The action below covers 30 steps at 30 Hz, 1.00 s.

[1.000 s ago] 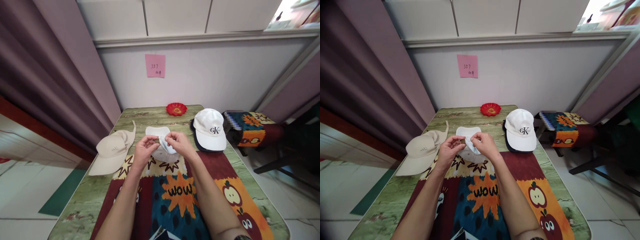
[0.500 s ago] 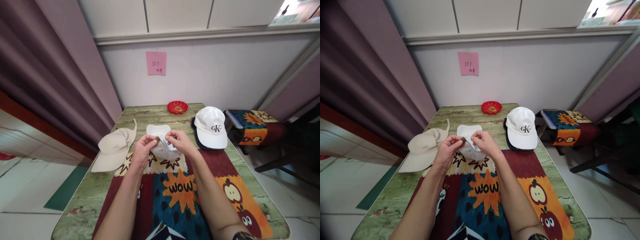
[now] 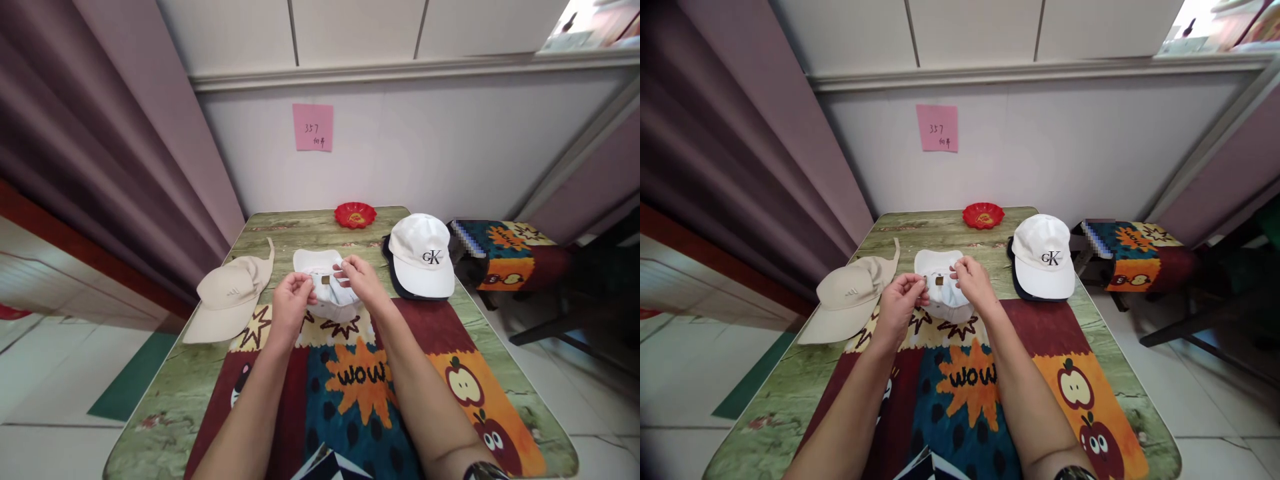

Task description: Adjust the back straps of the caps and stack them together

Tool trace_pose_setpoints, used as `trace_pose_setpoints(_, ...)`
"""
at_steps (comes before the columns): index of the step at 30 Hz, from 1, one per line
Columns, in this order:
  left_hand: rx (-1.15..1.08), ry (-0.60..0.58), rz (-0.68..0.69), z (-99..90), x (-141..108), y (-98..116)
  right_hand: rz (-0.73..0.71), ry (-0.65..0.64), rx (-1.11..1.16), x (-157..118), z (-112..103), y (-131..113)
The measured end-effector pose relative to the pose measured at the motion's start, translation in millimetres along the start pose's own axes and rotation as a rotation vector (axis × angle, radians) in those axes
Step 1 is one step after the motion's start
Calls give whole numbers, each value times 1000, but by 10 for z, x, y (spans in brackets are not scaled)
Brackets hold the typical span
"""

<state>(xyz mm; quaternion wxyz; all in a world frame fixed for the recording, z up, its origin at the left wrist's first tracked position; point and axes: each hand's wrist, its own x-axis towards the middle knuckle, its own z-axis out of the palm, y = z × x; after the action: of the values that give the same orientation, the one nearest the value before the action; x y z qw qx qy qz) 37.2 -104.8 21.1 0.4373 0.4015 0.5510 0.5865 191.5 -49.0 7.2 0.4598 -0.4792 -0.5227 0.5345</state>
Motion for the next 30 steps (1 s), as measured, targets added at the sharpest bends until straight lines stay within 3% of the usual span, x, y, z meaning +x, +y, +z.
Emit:
trace_pose_setpoints(3, 118, -25, 13, 24, 35, -62, 37, -74, 95, 1, 54, 40)
trace_pose_setpoints(10, 164, -37, 52, -22, 88, -173, -86, -172, 126, -34, 169, 50)
trace_pose_setpoints(14, 56, -33, 113, 4, 27, -99, -94, -175, 197, -72, 176, -41)
trace_pose_setpoints(18, -99, -12, 81, 58, -40, -39, -99, -157, 240, -114, 198, -94)
trace_pose_setpoints(26, -176, 132, 169, 24, -28, 2, -93, -164, 299, -158, 227, -117)
trace_pose_setpoints(30, -404, 26, 47, -11, -3, 91, -172, -143, 146, -187, 101, -222)
